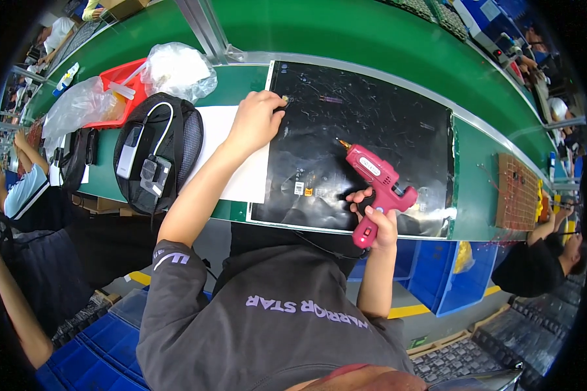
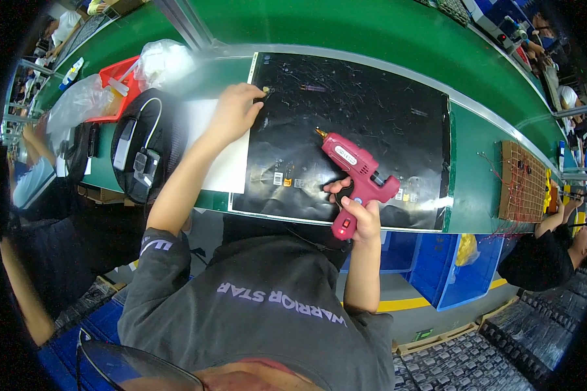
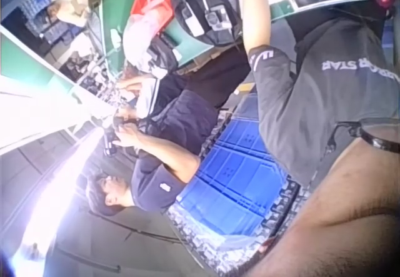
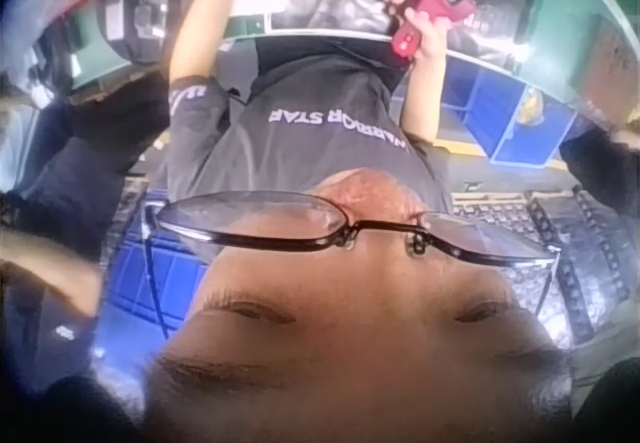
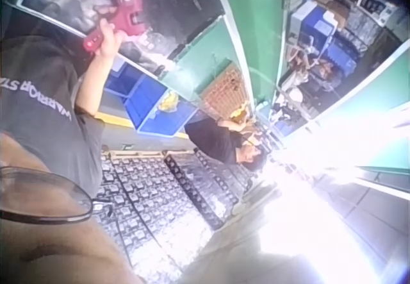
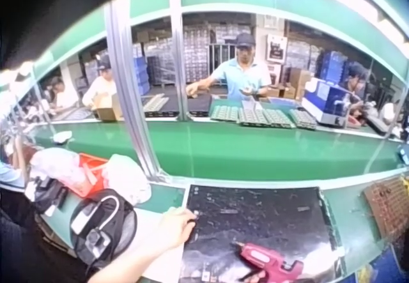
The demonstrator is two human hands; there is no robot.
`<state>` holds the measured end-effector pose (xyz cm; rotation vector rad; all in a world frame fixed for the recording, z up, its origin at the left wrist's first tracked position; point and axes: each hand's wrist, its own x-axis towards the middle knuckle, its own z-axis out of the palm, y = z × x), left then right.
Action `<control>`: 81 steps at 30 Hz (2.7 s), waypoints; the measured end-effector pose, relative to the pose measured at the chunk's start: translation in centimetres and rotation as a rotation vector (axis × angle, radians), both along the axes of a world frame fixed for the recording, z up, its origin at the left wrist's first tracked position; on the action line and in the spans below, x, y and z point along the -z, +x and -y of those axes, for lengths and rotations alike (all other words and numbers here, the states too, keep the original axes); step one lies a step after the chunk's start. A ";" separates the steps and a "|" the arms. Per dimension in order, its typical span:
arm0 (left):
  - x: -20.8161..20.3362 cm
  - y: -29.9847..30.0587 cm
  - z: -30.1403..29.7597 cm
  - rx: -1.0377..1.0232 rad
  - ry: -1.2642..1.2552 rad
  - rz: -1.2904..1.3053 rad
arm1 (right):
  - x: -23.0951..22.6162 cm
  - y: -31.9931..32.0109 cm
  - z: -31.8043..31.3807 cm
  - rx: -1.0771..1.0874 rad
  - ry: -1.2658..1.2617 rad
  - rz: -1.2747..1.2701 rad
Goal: The person assembles electronic components by applying hot glue from a hot glue gun to secure circuit boards inside plastic housings.
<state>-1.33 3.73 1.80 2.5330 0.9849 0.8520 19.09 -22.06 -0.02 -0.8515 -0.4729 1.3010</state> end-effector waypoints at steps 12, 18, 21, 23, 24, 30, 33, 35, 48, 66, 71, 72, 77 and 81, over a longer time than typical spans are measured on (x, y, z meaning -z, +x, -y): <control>0.5 -0.4 0.9 0.054 0.114 -0.153 | -0.1 -0.3 -0.3 0.006 -0.002 -0.003; -1.0 -0.1 4.1 0.098 0.054 -0.121 | 0.0 0.0 0.5 -0.011 0.013 -0.011; -1.2 -0.1 6.4 0.115 0.009 -0.082 | 0.3 0.1 0.3 -0.034 0.022 -0.022; -1.1 -0.1 7.5 0.132 -0.020 -0.077 | 0.3 0.0 0.1 -0.041 0.024 -0.022; -0.8 -0.1 7.8 0.127 -0.022 -0.076 | 0.2 -0.1 0.1 -0.035 0.020 -0.020; 1.3 0.6 7.6 0.153 -0.055 0.160 | 0.2 -0.2 0.1 -0.026 0.021 -0.014; 1.4 0.5 7.4 0.138 -0.058 0.219 | 0.2 -0.2 -0.1 -0.012 0.022 -0.001; 1.5 0.7 7.5 0.151 -0.060 0.238 | 0.0 -0.3 0.0 -0.007 0.033 0.006; 0.4 0.9 7.6 0.164 -0.123 0.215 | -0.3 -0.6 -0.3 0.060 0.085 0.065; -0.8 1.7 8.5 0.202 -0.168 0.160 | -3.3 1.3 -2.5 0.026 0.015 0.176; -0.8 1.4 8.6 0.194 -0.204 0.191 | -4.1 2.1 -4.2 -0.008 0.027 0.251; -0.8 1.2 8.6 0.186 -0.206 0.199 | -4.2 2.3 -4.7 -0.005 0.043 0.253; -0.5 0.7 8.7 0.158 -0.240 0.233 | -4.5 3.4 -7.4 -0.065 0.010 0.254; 0.3 1.5 8.1 0.213 -0.262 0.294 | -3.6 4.9 -8.4 -0.062 0.031 0.128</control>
